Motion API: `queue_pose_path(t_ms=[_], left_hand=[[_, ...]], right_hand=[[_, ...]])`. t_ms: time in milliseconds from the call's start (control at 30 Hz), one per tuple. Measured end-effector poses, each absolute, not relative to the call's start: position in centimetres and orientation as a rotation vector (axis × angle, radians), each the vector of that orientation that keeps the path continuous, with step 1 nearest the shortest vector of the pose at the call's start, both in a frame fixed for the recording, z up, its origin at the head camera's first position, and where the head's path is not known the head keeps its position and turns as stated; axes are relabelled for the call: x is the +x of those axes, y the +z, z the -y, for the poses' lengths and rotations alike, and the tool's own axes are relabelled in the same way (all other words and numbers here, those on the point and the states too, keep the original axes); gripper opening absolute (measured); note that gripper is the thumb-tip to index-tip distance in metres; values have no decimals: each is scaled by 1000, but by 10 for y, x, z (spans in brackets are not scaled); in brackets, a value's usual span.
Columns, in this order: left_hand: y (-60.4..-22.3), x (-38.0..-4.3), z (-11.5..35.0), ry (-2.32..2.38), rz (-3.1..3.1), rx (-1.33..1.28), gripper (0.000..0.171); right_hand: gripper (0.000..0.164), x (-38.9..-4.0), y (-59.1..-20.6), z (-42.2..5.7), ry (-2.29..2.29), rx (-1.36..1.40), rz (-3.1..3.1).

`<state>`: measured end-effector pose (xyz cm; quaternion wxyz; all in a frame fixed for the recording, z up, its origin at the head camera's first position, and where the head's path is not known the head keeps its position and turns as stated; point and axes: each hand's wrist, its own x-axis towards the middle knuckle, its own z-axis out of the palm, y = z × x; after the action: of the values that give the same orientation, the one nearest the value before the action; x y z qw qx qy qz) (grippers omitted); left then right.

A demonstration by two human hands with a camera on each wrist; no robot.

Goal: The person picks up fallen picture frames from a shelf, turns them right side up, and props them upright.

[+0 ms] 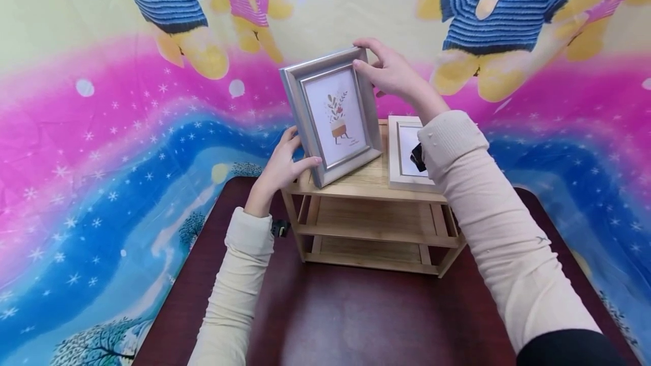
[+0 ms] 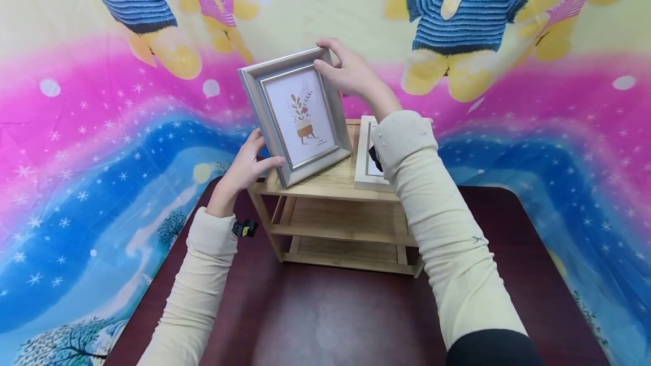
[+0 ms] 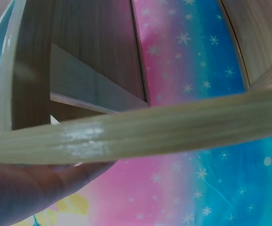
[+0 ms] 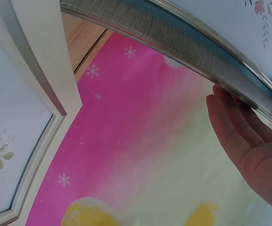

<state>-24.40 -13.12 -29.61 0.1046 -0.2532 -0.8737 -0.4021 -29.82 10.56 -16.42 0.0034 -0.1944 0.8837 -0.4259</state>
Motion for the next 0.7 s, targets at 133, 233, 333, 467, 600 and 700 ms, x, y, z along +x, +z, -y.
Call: queue_pose_path(t_ms=[133,233,333,467,600,700], left_hand=[[-297,-249,133,-1225,2561,-770,64],[-297,-252,135,-1264,2557,-784,64],[-297,-254,137,-1295,2576,-766,65],[-298,-254,136,-1326,2578,-737,66],[-302,-252,134,-1345,2476,-724,65],[-307,-249,132,-1347,2327,-714,69]], right_hand=[[51,-298,-164,-108,-1338,-611,-2758],[53,-298,-163,-110,-1325,-615,-2755],[55,-298,-162,-111,-1307,-623,-2756],[57,-299,-162,-113,-1291,-649,-2765],[58,-299,-163,-114,-1287,-662,-2773],[58,-298,-163,-114,-1288,-660,-2773]])
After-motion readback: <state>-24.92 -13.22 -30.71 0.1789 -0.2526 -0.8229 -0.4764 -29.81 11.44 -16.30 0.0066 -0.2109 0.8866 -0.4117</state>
